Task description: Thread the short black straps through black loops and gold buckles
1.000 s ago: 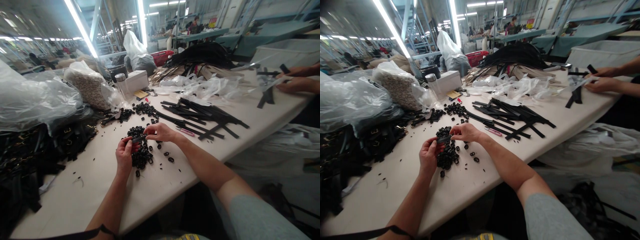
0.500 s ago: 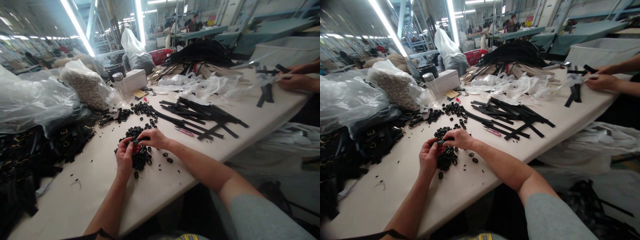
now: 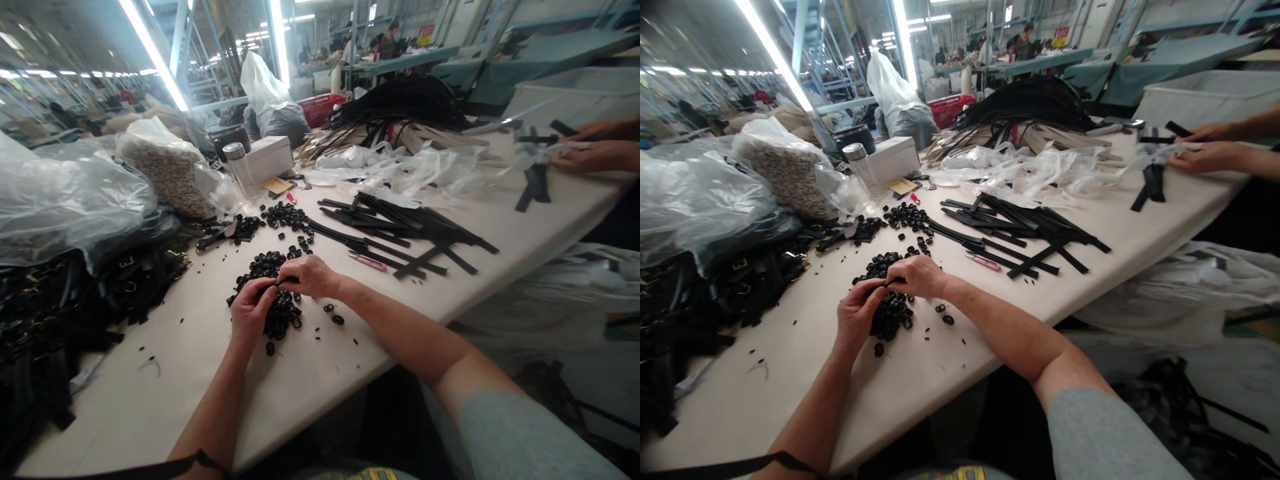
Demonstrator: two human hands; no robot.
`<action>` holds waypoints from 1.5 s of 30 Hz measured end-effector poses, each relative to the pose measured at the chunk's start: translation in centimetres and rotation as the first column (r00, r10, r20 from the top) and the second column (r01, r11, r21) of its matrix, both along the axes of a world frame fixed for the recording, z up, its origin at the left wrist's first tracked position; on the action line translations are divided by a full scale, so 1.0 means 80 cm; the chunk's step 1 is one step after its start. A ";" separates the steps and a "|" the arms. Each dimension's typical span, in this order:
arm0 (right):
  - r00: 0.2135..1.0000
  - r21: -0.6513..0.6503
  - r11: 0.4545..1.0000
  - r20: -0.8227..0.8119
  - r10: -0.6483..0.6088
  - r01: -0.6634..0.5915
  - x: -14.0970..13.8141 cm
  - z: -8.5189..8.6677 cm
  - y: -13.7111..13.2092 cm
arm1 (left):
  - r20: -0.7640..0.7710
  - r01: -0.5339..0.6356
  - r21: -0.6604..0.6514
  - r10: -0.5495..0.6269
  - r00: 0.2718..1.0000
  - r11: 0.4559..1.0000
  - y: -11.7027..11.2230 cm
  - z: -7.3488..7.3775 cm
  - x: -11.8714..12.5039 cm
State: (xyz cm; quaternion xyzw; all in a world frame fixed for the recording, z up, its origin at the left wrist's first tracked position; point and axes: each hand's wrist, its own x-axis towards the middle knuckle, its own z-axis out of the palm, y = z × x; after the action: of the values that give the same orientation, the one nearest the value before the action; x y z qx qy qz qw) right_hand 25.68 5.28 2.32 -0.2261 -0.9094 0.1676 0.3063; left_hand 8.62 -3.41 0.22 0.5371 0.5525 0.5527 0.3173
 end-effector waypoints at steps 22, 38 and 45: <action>0.980 -0.033 0.980 -0.006 -0.198 0.197 0.013 -0.008 0.027 | 0.046 -0.051 0.212 0.042 0.998 0.976 -0.012 0.026 0.000; 0.996 -0.040 0.998 -0.076 -0.054 0.051 0.005 -0.004 0.009 | 0.373 -0.080 -0.277 0.184 0.909 0.957 0.008 0.016 -0.009; 0.995 0.011 0.997 -0.076 -0.071 0.072 -0.003 -0.008 0.003 | 0.356 -0.051 -0.272 0.149 0.923 0.961 0.007 0.015 -0.002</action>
State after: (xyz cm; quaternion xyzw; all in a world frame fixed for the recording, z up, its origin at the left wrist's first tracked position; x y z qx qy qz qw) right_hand 25.43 5.48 1.66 -0.2499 -0.8897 0.1586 0.3477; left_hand 8.46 -2.87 1.44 0.3474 0.5761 0.5837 0.4547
